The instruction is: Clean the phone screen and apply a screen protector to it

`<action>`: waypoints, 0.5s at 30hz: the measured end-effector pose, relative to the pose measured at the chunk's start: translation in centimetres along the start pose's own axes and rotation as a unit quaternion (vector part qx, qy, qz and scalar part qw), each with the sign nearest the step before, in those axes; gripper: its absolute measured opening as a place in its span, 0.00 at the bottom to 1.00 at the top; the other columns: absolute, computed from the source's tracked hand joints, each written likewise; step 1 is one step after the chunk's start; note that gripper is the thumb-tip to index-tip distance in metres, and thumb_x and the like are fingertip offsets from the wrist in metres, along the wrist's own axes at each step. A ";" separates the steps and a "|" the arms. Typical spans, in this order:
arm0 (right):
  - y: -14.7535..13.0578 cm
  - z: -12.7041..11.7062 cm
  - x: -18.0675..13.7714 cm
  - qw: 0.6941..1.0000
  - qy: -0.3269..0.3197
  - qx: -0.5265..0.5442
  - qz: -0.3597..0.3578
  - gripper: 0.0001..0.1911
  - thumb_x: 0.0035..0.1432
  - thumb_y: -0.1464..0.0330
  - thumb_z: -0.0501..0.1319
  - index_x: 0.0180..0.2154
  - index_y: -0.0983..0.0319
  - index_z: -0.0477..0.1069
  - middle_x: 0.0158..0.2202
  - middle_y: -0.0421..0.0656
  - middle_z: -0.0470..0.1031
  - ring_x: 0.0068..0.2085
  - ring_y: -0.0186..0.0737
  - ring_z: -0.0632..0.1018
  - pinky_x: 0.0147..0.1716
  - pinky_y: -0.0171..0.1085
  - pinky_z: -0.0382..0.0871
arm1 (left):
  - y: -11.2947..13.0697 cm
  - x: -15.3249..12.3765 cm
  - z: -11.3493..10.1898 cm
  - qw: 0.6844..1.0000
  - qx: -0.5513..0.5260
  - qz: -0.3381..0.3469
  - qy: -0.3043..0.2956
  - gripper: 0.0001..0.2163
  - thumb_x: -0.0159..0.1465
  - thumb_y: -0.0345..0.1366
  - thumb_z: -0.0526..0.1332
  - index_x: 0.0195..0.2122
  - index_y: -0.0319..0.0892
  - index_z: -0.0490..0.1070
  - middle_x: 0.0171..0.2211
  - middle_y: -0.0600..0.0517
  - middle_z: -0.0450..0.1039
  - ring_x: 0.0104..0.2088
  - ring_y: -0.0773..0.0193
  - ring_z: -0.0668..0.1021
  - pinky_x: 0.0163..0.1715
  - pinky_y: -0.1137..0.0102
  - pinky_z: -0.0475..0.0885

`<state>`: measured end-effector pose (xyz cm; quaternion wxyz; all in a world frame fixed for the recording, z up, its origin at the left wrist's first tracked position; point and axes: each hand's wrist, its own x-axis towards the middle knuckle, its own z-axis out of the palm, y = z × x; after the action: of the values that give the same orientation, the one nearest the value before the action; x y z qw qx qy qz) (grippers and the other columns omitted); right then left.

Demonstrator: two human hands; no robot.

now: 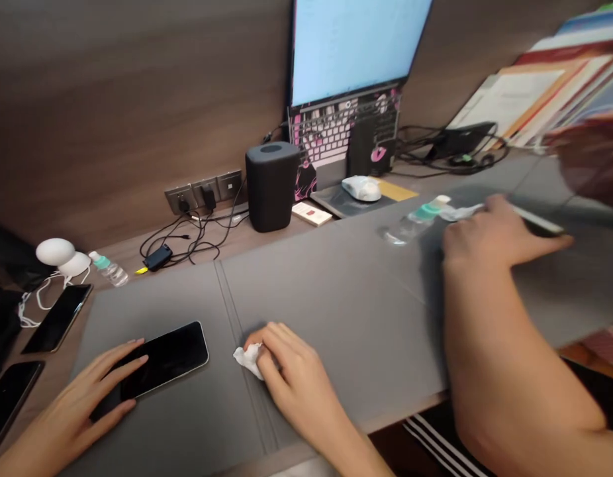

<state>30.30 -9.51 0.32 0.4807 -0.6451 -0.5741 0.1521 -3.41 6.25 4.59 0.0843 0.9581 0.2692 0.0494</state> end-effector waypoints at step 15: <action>0.4 -0.1 -0.8 0.999 0.030 0.018 -0.009 0.07 0.76 0.65 0.55 0.46 0.55 0.71 0.35 0.37 0.72 0.30 0.32 0.76 0.31 0.31 0.69 | 12.2 0.8 7.0 0.945 0.104 -0.232 0.207 0.22 0.72 0.49 0.57 0.62 0.42 0.61 0.55 0.38 0.74 0.51 0.44 0.76 0.48 0.53 0.70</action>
<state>30.34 -10.27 -0.20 0.5105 -0.6356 -0.5624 0.1382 4.41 -4.53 0.07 -0.0645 0.8414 0.4991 0.1970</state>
